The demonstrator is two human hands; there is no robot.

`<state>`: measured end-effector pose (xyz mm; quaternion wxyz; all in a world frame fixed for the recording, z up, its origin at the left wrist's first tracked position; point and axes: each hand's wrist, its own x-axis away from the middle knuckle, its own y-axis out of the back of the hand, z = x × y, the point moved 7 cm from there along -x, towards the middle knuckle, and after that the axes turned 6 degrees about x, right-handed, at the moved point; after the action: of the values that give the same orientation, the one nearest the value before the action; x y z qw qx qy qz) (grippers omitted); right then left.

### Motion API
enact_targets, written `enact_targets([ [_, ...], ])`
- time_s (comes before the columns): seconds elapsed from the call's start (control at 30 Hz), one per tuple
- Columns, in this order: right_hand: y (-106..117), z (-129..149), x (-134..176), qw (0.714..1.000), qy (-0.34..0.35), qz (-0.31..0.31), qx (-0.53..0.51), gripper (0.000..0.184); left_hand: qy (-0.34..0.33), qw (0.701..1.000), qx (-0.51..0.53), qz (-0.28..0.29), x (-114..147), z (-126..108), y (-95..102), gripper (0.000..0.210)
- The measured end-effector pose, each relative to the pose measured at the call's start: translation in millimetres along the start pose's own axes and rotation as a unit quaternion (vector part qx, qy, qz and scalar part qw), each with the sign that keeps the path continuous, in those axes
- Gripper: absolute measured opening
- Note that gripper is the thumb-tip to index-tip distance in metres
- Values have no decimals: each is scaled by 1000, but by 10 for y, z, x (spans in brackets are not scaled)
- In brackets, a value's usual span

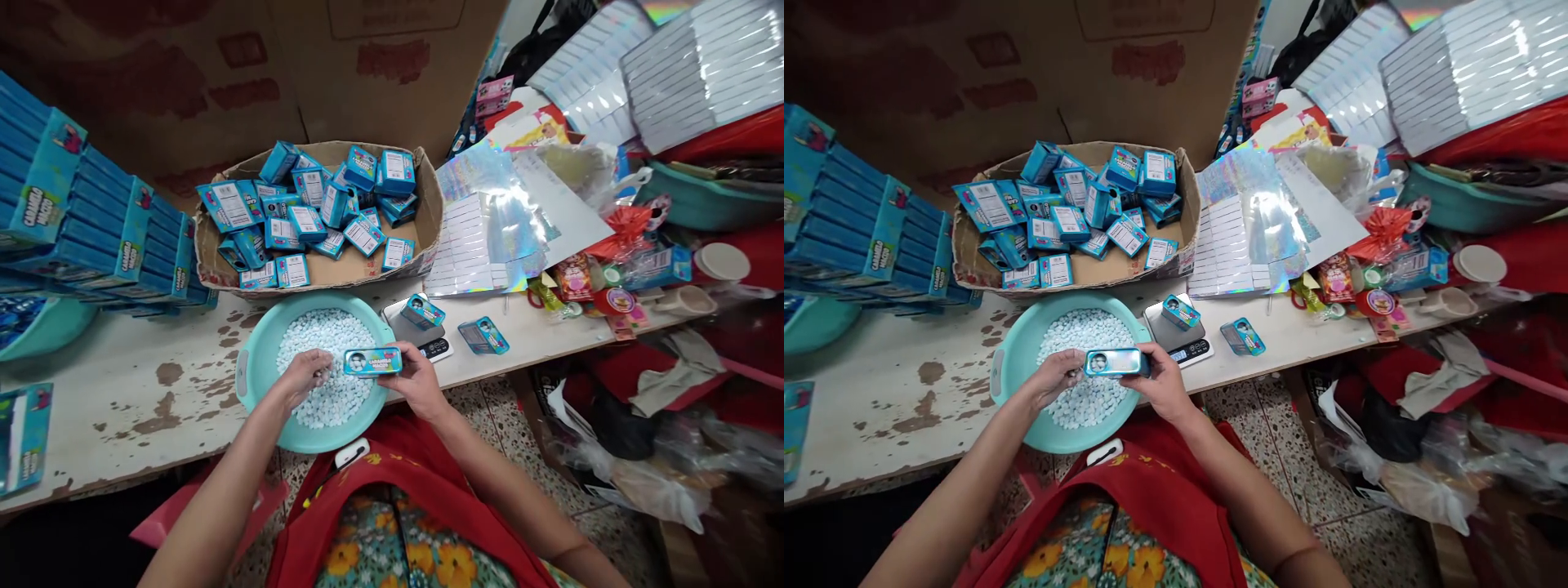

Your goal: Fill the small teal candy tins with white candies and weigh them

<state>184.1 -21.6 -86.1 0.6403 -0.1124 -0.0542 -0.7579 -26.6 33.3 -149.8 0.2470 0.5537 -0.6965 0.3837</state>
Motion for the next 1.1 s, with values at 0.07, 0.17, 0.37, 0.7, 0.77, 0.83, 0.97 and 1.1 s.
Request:
enact_targets([
  [0.07, 147, 64, 68, 1000, -8, -16, -8, 43, -24, 993, -108, 37, -9, -200, -245, 19],
  [0.17, 477, 49, 202, 997, -29, -66, -17, 43, -131, 955, -252, 91, -83, -602, -840, 10],
  [0.37, 1186, -195, 437, 980, -73, -177, -50, 45, -328, 784, -511, 131, -387, -999, -2086, 17],
  [0.7, 1653, -282, 494, 963, -62, -245, -96, 42, -380, 642, -653, 127, -455, -961, -2446, 24],
  [0.77, 1686, -293, 492, 961, -60, -250, -103, 41, -382, 665, -630, 127, -439, -980, -2440, 24],
  [0.83, 1716, -301, 493, 959, -57, -256, -106, 41, -379, 689, -601, 140, -437, -980, -2453, 25],
  [0.97, 1783, -319, 517, 955, -56, -278, -89, 43, -373, 744, -535, 146, -406, -1034, -2454, 24],
  [1.1, 1854, -306, 570, 948, -51, -306, -74, 47, -368, 825, -424, 61, -265, -1169, -2032, 11],
])
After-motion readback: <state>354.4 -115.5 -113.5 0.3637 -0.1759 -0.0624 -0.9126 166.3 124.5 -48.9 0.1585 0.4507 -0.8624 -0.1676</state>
